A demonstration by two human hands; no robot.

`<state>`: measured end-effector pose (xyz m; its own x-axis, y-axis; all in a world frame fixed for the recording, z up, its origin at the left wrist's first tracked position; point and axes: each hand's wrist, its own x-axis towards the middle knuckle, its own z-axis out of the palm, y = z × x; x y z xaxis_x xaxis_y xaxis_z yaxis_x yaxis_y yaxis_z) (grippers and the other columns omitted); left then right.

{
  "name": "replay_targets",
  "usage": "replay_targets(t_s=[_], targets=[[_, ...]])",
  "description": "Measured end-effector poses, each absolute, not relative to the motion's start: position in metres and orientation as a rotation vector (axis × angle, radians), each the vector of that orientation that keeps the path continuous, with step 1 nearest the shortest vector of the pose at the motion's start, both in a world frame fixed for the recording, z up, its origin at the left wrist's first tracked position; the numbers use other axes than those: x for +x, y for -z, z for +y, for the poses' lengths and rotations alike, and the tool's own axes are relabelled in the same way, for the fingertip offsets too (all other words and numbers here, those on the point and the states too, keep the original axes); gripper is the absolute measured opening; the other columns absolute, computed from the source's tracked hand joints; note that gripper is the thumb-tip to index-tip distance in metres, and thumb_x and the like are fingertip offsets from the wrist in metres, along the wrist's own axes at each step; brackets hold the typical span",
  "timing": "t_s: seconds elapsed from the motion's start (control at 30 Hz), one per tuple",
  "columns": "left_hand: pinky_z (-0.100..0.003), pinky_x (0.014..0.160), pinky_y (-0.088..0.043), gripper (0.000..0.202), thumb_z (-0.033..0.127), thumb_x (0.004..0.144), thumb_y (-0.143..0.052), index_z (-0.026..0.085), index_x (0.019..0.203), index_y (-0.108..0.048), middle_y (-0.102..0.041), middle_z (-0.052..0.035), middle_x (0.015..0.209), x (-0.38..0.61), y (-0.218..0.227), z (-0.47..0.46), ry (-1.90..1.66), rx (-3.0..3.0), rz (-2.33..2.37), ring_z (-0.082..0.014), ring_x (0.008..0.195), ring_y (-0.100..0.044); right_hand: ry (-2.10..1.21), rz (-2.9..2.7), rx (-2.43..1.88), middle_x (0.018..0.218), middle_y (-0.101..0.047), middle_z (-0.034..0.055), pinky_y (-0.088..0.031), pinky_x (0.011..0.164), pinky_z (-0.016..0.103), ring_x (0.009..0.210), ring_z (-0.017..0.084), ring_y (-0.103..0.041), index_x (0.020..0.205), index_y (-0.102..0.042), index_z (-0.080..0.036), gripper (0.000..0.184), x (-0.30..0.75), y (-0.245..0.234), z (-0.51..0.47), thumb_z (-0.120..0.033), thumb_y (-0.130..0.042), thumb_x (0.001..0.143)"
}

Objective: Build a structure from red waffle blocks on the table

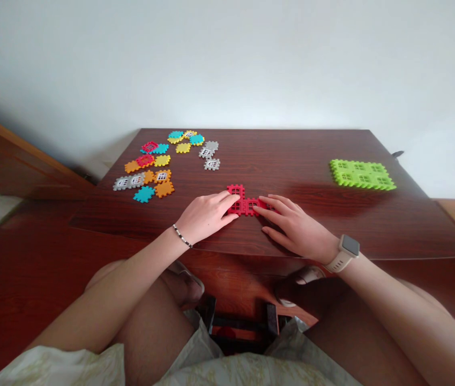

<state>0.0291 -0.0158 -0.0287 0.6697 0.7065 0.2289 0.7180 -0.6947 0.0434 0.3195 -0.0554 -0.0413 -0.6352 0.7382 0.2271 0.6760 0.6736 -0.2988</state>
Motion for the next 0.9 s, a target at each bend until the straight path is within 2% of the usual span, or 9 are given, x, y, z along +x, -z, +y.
replay_targets(t_s=[0.2,0.37,0.5,0.9], targets=[[-0.036,0.089,-0.063,0.038,0.033,0.106,-0.072,0.017,0.14,-0.066,-0.077,-0.0116,0.134,0.0293,0.0262,-0.0152,0.336,-2.845,-1.219,-0.0278,0.113,-0.079,-0.258,-2.571,-1.122,0.167,-0.053,0.0174,-0.044,0.129,0.064,0.158,0.038,-0.044,0.162,-0.056,-0.022,0.051,0.3197,0.0408,-0.0553,-0.033,-0.052,0.112],[-0.038,0.093,-0.064,0.038,0.029,0.106,-0.072,0.016,0.142,-0.066,-0.078,-0.0124,0.134,0.0283,0.0233,-0.0147,0.328,-2.882,-1.223,-0.0278,0.114,-0.079,-0.272,-2.563,-1.12,0.167,-0.053,0.016,-0.044,0.128,0.066,0.158,0.038,-0.044,0.163,-0.055,-0.027,0.051,0.3191,0.0405,-0.0554,-0.033,-0.052,0.112],[-0.039,0.095,-0.064,0.038,0.027,0.106,-0.07,0.016,0.142,-0.066,-0.078,-0.0118,0.134,0.0278,0.0215,-0.015,0.316,-2.89,-1.213,-0.0282,0.115,-0.079,-0.266,-2.563,-1.127,0.167,-0.053,0.0164,-0.044,0.128,0.065,0.158,0.038,-0.044,0.162,-0.056,-0.025,0.051,0.3187,0.0402,-0.0556,-0.033,-0.051,0.112],[-0.037,0.095,-0.064,0.035,0.028,0.106,-0.071,0.018,0.139,-0.068,-0.078,-0.0106,0.134,0.0268,0.0256,-0.0136,0.367,-2.881,-1.194,-0.0262,0.116,-0.078,-0.251,-2.569,-1.111,0.167,-0.053,0.0183,-0.044,0.128,0.065,0.157,0.039,-0.045,0.162,-0.057,-0.021,0.051,0.32,0.0433,-0.0544,-0.033,-0.053,0.112]])
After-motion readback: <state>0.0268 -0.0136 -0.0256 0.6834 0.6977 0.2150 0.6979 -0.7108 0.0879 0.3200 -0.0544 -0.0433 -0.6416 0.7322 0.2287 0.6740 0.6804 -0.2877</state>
